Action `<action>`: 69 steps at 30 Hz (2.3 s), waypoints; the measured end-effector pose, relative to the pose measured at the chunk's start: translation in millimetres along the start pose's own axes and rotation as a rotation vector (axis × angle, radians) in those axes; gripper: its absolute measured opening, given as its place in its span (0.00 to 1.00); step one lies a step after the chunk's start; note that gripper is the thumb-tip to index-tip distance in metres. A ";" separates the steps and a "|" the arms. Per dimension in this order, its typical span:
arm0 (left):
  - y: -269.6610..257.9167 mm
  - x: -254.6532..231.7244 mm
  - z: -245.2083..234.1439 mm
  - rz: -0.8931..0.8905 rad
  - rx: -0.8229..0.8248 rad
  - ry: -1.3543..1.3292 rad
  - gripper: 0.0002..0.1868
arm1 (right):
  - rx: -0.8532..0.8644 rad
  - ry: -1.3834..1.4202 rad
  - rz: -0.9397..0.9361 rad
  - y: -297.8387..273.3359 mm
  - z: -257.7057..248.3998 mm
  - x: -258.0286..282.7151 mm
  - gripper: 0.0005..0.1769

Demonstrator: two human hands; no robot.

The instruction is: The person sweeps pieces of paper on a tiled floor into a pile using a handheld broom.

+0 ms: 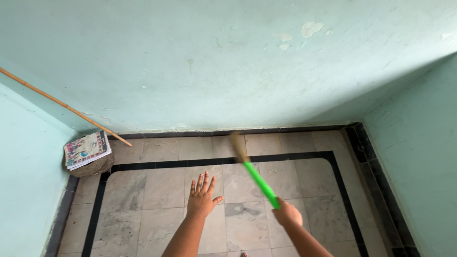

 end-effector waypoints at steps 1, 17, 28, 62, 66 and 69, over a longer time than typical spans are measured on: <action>0.7 -9.8 -2.4 0.012 0.006 -0.003 0.49 | 0.019 -0.019 -0.035 -0.1 -4.5 10.7 0.34; 3.0 2.7 -10.8 -0.143 0.098 0.057 0.48 | 0.045 0.145 0.209 49.7 12.8 -81.6 0.27; 5.1 -36.7 -21.2 -0.018 -0.014 0.038 0.48 | 0.095 -0.054 -0.172 -6.7 11.9 3.0 0.32; -56.0 134.3 48.6 -0.181 0.089 0.132 0.48 | 0.334 0.657 0.185 -10.1 177.1 38.6 0.11; -63.6 137.2 49.0 -0.199 0.110 0.138 0.48 | 0.247 0.543 0.309 -14.7 151.1 15.9 0.11; -66.6 133.0 47.8 -0.198 0.124 0.130 0.47 | 0.061 0.475 0.250 -13.3 123.3 23.5 0.12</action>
Point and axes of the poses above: each hand's wrist, its own y-axis towards the middle knuckle, its own z-axis out of the palm, x = y × z, the point moved 6 cm from there along y, towards the middle knuckle, and after that the axes turned 14 degrees about -z, right-handed, at the moved point
